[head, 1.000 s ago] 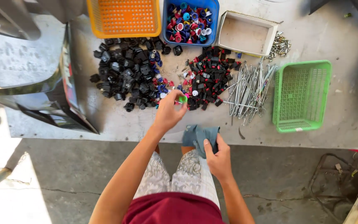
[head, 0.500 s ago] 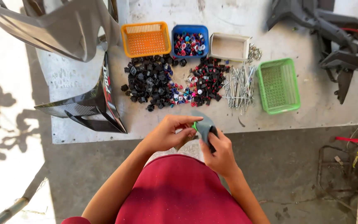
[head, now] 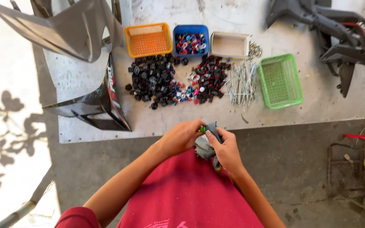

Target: The person picks up small screws and fasteners from a table and wipes them with a gray cloth. They handle the items one at a time, wiping each before placing it back on the table among other fasteners.

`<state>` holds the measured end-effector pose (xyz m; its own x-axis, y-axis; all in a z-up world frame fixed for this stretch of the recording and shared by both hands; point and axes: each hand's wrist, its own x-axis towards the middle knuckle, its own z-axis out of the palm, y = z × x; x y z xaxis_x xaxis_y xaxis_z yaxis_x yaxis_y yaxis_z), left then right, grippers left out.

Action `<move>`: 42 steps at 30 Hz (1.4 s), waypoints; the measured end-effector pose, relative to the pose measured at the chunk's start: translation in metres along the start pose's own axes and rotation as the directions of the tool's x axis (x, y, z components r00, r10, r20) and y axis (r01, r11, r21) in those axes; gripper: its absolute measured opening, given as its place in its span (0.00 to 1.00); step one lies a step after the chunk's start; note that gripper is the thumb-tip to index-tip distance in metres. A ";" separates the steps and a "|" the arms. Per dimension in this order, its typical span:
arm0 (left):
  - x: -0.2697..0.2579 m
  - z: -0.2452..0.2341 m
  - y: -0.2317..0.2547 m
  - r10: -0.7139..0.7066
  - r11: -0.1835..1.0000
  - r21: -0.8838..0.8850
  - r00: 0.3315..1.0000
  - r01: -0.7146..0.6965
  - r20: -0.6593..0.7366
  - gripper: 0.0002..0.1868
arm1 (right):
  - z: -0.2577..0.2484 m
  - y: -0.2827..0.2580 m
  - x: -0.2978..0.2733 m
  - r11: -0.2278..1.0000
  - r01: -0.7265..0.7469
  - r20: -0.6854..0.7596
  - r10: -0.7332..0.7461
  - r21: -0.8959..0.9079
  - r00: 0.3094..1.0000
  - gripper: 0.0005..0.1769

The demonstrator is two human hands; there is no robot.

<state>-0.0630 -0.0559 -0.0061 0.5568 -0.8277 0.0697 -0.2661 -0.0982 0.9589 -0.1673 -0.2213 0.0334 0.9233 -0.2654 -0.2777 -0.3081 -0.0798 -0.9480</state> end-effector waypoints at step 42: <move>0.062 0.064 0.021 -0.087 0.977 -0.203 0.734 -0.071 -0.674 0.09 | -0.079 -0.019 0.079 0.886 -0.310 0.471 0.122 0.346 0.873 0.17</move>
<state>-0.0844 -0.1443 0.0008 0.9619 -0.2264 0.1531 -0.1395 0.0748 0.9874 -0.1063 -0.3162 0.0421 0.8771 0.2114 -0.4313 -0.4798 0.3438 -0.8072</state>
